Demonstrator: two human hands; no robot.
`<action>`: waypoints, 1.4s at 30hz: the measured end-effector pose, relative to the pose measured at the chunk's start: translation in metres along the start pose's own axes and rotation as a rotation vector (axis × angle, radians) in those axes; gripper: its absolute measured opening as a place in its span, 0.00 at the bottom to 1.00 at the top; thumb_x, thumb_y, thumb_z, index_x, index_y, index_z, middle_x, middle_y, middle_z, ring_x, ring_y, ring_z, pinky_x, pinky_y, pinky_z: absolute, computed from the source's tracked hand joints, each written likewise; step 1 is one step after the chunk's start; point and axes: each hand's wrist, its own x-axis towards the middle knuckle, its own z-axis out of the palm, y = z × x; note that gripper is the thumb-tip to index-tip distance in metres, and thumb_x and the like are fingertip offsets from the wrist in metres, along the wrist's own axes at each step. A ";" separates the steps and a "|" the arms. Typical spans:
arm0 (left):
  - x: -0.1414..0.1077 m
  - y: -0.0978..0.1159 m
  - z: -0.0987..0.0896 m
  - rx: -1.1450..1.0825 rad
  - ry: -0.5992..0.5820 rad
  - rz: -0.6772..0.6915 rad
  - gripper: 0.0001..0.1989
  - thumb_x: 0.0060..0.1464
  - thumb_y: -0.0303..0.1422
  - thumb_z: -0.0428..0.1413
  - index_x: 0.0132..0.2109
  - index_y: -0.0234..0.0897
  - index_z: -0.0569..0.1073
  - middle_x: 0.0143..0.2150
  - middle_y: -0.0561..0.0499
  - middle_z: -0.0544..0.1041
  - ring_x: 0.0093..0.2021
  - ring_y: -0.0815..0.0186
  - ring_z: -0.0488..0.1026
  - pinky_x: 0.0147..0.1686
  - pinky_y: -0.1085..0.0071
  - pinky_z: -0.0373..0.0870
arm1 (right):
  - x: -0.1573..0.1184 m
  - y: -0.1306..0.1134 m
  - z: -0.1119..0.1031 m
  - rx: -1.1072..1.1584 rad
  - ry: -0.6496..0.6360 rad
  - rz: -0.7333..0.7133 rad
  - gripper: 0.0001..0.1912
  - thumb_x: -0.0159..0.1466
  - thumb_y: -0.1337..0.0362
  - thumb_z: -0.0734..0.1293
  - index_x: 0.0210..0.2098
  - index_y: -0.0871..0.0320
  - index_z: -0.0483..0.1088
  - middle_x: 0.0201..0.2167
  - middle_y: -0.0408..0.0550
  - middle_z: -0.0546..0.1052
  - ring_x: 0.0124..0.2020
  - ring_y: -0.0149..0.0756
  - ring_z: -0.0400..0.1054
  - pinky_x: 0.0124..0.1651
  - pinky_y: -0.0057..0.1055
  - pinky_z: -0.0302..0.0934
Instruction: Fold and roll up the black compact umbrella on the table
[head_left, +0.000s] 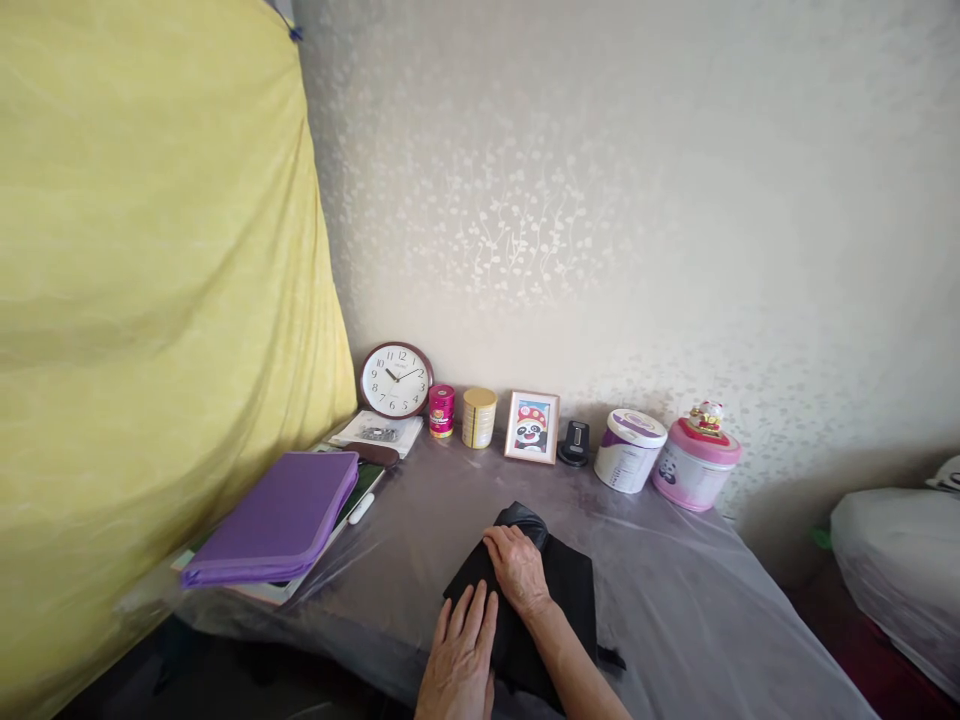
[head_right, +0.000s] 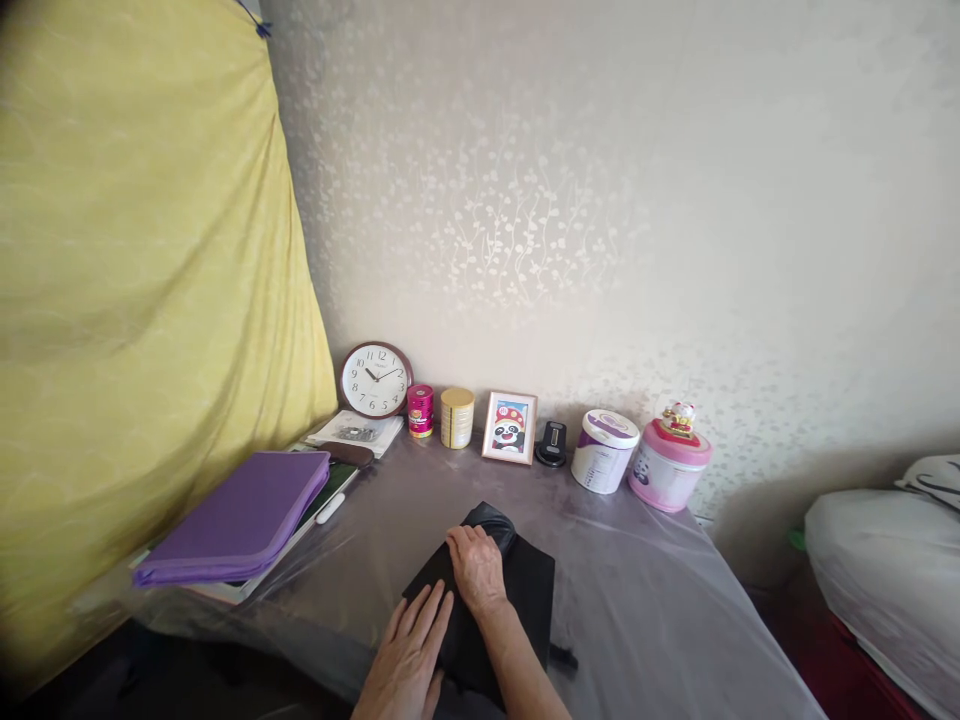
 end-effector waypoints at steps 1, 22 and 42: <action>0.000 0.002 0.002 -0.003 -0.006 -0.013 0.38 0.48 0.26 0.46 0.64 0.42 0.40 0.67 0.52 0.44 0.64 0.56 0.47 0.61 0.56 0.46 | -0.002 0.000 -0.003 0.038 0.000 -0.006 0.12 0.66 0.65 0.55 0.36 0.54 0.70 0.32 0.44 0.76 0.35 0.35 0.67 0.39 0.30 0.60; 0.003 0.015 0.024 0.103 0.008 -0.196 0.31 0.54 0.22 0.42 0.62 0.48 0.46 0.64 0.46 0.55 0.62 0.55 0.55 0.58 0.59 0.56 | 0.030 0.059 0.000 0.033 -0.182 -0.070 0.16 0.66 0.65 0.54 0.33 0.54 0.73 0.35 0.44 0.77 0.43 0.32 0.68 0.53 0.32 0.55; -0.011 0.033 -0.002 0.144 0.072 -0.186 0.39 0.46 0.14 0.39 0.64 0.39 0.38 0.61 0.41 0.59 0.60 0.57 0.58 0.55 0.59 0.60 | -0.095 0.075 -0.062 0.147 0.110 0.705 0.20 0.59 0.50 0.54 0.36 0.57 0.68 0.35 0.53 0.75 0.35 0.41 0.71 0.40 0.34 0.61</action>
